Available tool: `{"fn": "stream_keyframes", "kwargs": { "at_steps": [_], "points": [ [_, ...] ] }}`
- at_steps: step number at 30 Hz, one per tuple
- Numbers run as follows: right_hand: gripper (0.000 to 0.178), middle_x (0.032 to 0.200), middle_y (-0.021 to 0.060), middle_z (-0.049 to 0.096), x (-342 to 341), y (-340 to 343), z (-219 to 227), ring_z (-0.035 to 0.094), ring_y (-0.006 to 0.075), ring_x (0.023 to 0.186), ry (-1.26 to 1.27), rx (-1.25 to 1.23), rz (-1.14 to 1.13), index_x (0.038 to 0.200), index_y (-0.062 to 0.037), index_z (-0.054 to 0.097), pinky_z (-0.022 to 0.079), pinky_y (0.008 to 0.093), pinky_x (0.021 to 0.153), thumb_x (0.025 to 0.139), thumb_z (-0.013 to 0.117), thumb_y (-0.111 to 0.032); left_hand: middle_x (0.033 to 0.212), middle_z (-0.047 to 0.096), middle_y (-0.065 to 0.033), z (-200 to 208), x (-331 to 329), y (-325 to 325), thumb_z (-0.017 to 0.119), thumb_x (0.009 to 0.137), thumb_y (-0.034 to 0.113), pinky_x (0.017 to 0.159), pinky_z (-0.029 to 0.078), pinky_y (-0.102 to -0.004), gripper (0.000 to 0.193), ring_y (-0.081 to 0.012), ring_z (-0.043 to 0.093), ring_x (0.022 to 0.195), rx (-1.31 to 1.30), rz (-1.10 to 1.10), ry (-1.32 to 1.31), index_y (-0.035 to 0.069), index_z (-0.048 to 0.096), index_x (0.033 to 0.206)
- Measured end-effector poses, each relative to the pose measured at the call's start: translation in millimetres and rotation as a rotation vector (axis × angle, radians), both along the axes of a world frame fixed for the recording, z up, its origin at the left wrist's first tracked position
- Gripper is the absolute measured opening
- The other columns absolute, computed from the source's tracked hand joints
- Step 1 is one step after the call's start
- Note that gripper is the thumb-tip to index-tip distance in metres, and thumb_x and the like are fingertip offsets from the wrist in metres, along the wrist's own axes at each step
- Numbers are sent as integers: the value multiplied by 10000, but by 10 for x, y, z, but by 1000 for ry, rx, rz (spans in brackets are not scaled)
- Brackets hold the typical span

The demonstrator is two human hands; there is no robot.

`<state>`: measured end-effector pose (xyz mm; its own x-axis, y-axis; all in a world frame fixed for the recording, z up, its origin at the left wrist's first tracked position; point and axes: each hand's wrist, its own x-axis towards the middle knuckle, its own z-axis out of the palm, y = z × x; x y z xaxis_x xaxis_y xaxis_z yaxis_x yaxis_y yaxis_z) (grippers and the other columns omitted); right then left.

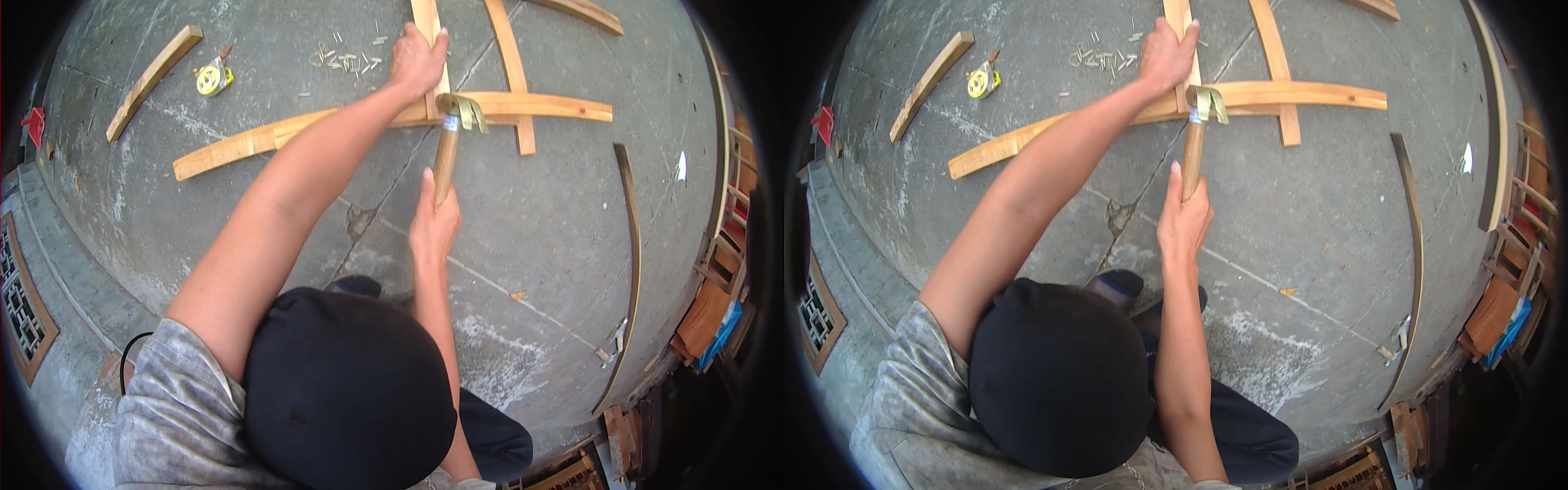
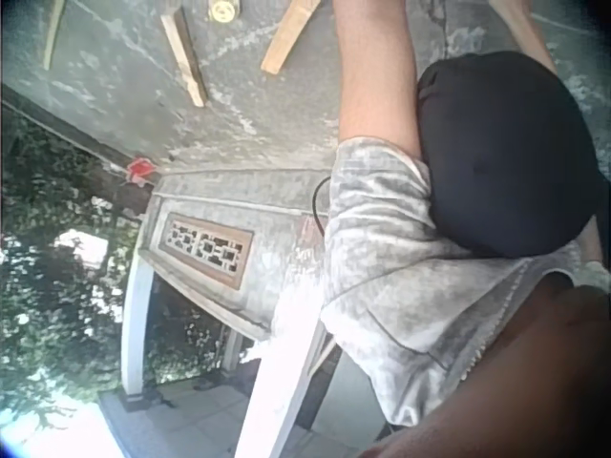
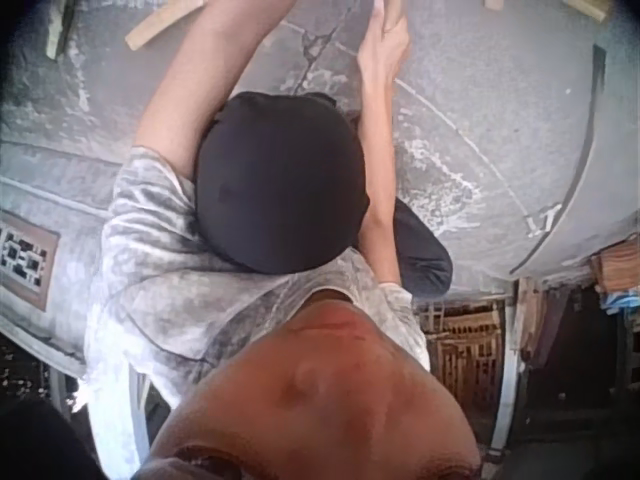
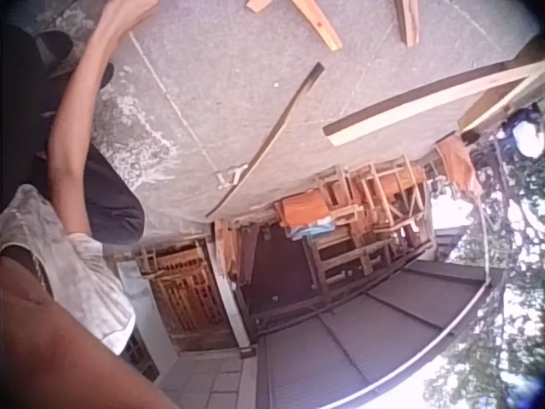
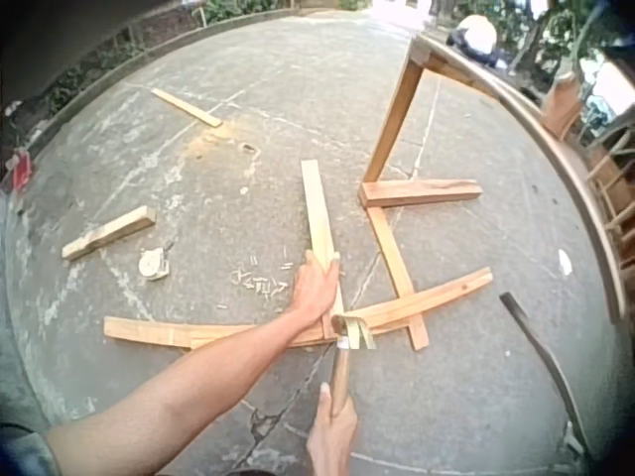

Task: Assembling a wooden furniture frame by joining curved and straight pieces using a hammer and nails.

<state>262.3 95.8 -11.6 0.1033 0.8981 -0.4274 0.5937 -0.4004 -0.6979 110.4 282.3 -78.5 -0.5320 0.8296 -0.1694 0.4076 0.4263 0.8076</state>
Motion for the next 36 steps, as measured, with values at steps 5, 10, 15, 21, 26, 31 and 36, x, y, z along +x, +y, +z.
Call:
{"fn": "stream_keyframes", "kwargs": {
  "at_steps": [5,10,15,21,26,31,36],
  "points": [
    [403,688,-6,534,91,-33,138,499,89,616,240,144,-118,927,-36,610,388,303,540,1060,611,-416,1035,671,-416,4,23,56,571,1014,485,959,525,-564,667,-550,671,1025,4,17,14,-158,476,1162],
    [390,696,152,602,265,-40,38,591,228,645,7,-83,34,1022,1,642,494,422,655,1034,644,-389,992,677,-421,38,44,24,560,1010,547,939,531,-553,727,-553,681,1008,52,8,-42,-168,519,1131],
    [395,689,170,609,268,1,233,594,248,638,8,-27,47,990,5,643,495,430,652,1026,656,-388,1016,673,-423,-38,-73,30,560,1010,550,941,530,-554,730,-554,679,1015,26,10,-3,-169,516,1131],
    [402,679,170,596,482,-81,52,591,241,639,243,169,17,989,8,636,483,432,639,1025,652,-392,1040,674,-415,46,66,41,554,1007,562,959,520,-553,738,-552,673,1032,6,5,-12,-161,513,1148],
    [391,679,5,521,425,30,71,486,95,625,22,-16,75,898,-30,605,397,320,547,1060,618,-386,1025,674,-417,-49,22,-7,552,1007,566,948,525,-551,736,-549,676,1024,3,0,11,-156,515,1143],
    [391,687,10,535,382,19,224,490,101,626,276,135,-73,892,-32,609,404,319,553,1062,617,-384,989,675,-417,-2,33,15,548,1008,564,933,529,-553,726,-545,681,1005,15,22,24,-151,515,1127],
    [436,665,99,585,493,80,32,586,173,631,-105,-7,194,1021,-14,650,470,413,605,1038,626,-449,994,682,-404,66,38,15,558,1016,485,935,531,-564,646,-539,685,992,-7,12,22,-143,490,1148]
  ]
}}
